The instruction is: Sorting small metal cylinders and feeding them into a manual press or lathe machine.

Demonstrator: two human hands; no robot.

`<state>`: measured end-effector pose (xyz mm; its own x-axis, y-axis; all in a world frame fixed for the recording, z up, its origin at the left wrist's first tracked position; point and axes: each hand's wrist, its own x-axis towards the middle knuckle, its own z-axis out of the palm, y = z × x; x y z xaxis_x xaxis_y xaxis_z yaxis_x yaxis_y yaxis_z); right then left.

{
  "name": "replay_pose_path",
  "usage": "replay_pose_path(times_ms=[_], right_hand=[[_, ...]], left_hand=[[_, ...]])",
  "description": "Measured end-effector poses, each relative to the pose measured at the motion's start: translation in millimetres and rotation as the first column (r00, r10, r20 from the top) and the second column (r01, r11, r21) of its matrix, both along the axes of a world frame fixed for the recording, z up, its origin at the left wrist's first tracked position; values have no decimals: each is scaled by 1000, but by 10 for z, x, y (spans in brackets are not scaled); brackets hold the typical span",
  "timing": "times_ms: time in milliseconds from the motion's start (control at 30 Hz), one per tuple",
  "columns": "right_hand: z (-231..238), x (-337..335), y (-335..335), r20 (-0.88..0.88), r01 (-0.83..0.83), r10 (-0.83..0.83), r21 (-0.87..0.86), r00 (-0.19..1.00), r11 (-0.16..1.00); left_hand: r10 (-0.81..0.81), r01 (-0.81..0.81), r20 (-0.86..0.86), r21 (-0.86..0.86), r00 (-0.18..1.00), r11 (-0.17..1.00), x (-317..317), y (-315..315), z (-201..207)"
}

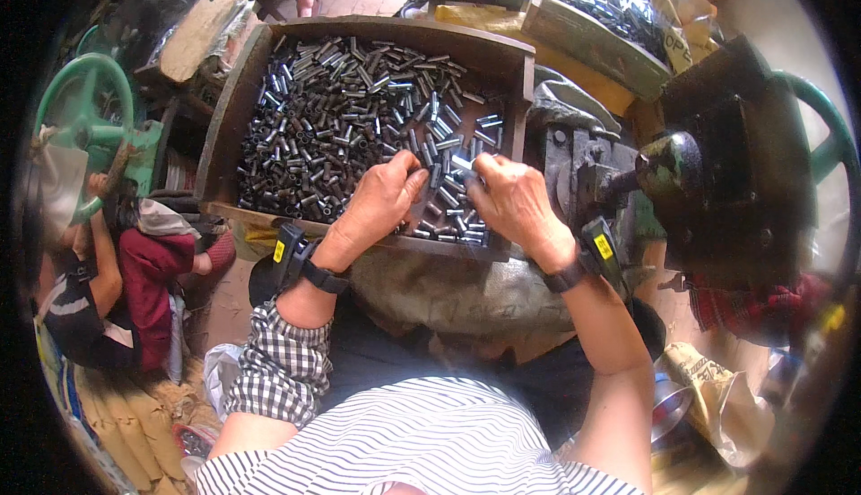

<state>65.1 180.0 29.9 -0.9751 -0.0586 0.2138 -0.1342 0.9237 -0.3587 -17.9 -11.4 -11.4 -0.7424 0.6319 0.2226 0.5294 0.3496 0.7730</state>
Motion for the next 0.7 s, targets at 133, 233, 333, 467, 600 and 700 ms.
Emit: replay_pose_path(times_ms=[133, 233, 333, 467, 600, 700], right_hand=[[-2, 289, -122, 44, -61, 61, 10, 997, 998], [-71, 307, -146, 18, -53, 54, -40, 998, 998], [-85, 318, -148, 3, -59, 60, -99, 998, 993], [-134, 380, -155, -78, -14, -19, -400, 997, 916], [-176, 459, -133, 300, 311, -84, -904, 950, 294], [-179, 489, -73, 339, 347, -92, -932, 936, 101]], left_hand=[[-130, -6, 521, 251, 843, 968, 107, 127, 24], [-233, 30, 611, 322, 756, 946, 184, 214, 22], [-270, 40, 631, 353, 728, 935, 212, 245, 49], [-269, 33, 650, 351, 711, 936, 253, 296, 83], [-284, 33, 621, 384, 731, 923, 321, 339, 74], [-311, 41, 644, 398, 699, 916, 352, 368, 98]])
